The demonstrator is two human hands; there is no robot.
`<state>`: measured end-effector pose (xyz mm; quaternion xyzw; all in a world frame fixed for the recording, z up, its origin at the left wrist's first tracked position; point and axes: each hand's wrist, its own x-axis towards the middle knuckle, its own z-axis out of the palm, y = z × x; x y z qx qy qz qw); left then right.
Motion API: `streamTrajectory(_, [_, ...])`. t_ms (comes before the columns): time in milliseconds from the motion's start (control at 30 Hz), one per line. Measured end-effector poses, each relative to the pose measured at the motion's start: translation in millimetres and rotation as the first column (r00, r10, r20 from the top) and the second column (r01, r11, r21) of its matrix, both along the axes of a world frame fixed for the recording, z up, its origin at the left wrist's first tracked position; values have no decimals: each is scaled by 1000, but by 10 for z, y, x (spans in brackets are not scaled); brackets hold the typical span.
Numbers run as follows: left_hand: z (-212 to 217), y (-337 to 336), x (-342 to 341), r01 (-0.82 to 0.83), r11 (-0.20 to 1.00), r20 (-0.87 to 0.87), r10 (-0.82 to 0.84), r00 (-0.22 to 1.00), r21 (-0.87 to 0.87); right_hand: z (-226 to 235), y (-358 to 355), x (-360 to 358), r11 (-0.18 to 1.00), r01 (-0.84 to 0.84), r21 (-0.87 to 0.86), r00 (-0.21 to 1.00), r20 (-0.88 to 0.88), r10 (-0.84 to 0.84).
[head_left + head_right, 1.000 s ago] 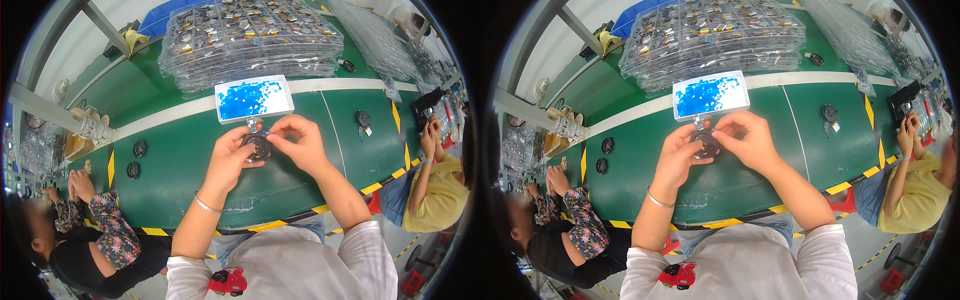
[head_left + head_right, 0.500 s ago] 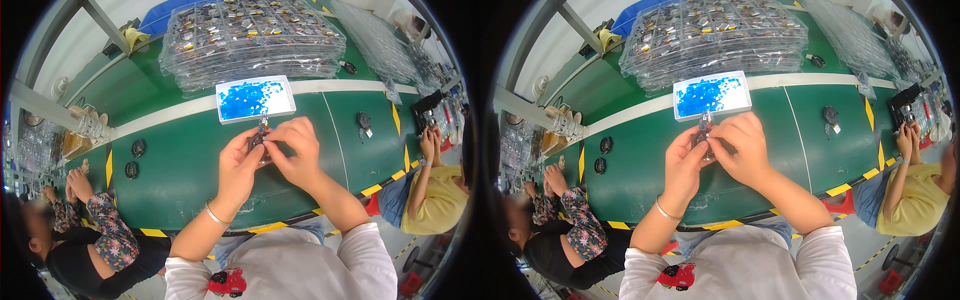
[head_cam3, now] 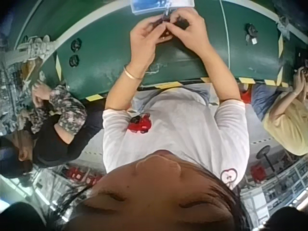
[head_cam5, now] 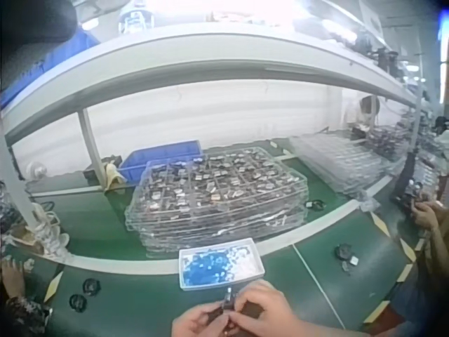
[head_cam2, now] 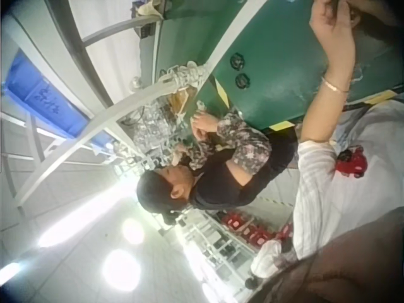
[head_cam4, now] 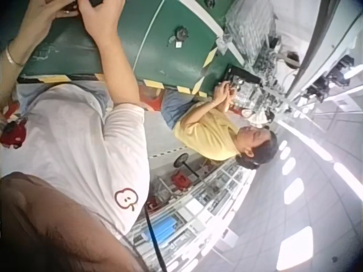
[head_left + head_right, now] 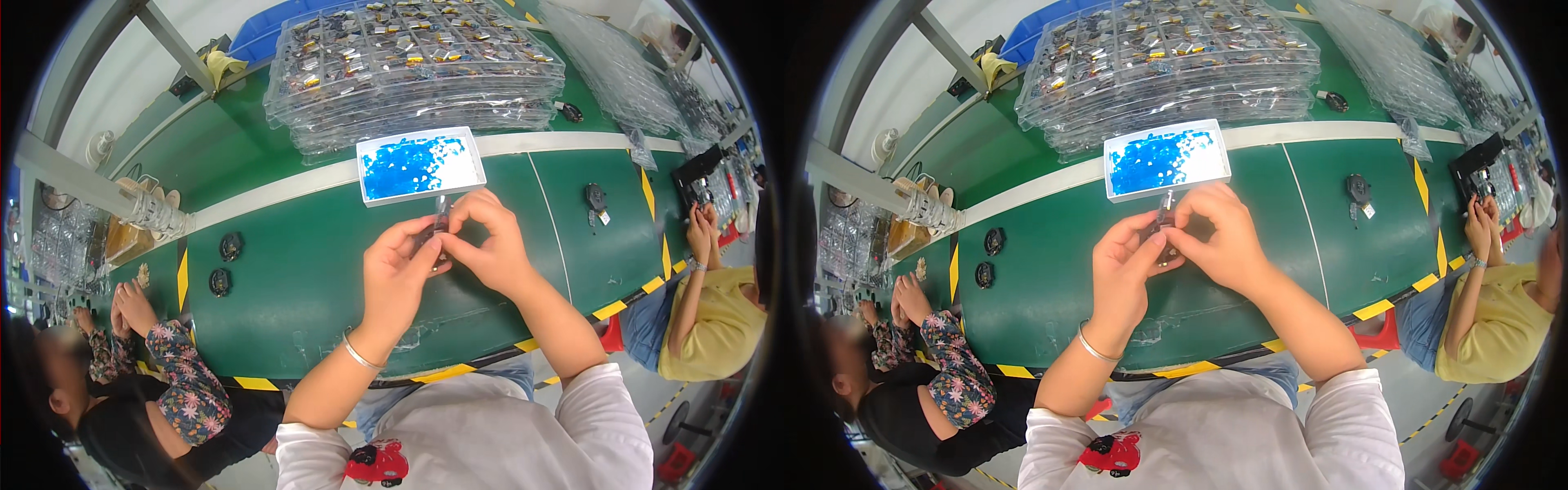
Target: Manually assemble small electronic components onto a circular circuit board or base plate.
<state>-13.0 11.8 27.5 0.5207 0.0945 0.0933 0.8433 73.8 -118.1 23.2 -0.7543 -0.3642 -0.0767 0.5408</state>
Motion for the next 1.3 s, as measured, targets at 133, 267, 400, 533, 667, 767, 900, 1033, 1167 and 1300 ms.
streamTrajectory(133, [-69, 111, 80, 22, 983, -165, -53, 985, -183, 27, -2, 5, 997, -69, -44, 996, -51, 66])
streamTrajectory(267, [-87, 174, 115, 16, 974, -179, -59, 982, -228, 77, -34, -10, 989, -147, -25, 983, -112, 143])
streamTrajectory(400, [-71, 200, 114, 20, 980, -119, -44, 992, -196, 80, -50, -2, 989, -143, -33, 982, -127, 138])
streamTrajectory(533, [-108, 193, 136, 47, 983, -104, -66, 992, -175, 21, -39, -5, 995, -62, 83, 958, -275, 83])
streamTrajectory(667, [-200, 130, 141, 183, 976, -137, -198, 970, -118, 9, -30, -18, 990, -120, 78, 922, -360, 140])
streamTrajectory(767, [-203, -26, 101, 306, 952, -193, -300, 934, 2, -155, -98, 89, 977, -201, -74, 972, -137, 190])
streamTrajectory(900, [17, -98, -2, 239, 953, -144, -214, 966, 188, 163, -520, 200, 983, -91, -160, 973, -225, 53])
streamTrajectory(1033, [958, -100, 22, 30, 801, 347, -293, 891, 599, -1, -1473, 328, 709, 475, -520, 850, 63, -523])
streamTrajectory(1167, [1962, -262, 66, -205, 691, 684, -539, 492, 693, 1006, -1603, -1, 809, 573, 134, 771, 248, -587])
streamTrajectory(1300, [2470, -252, 79, -33, 662, 637, -705, 312, 749, 2088, -1184, -463, 433, 579, 691, 488, 132, -863])
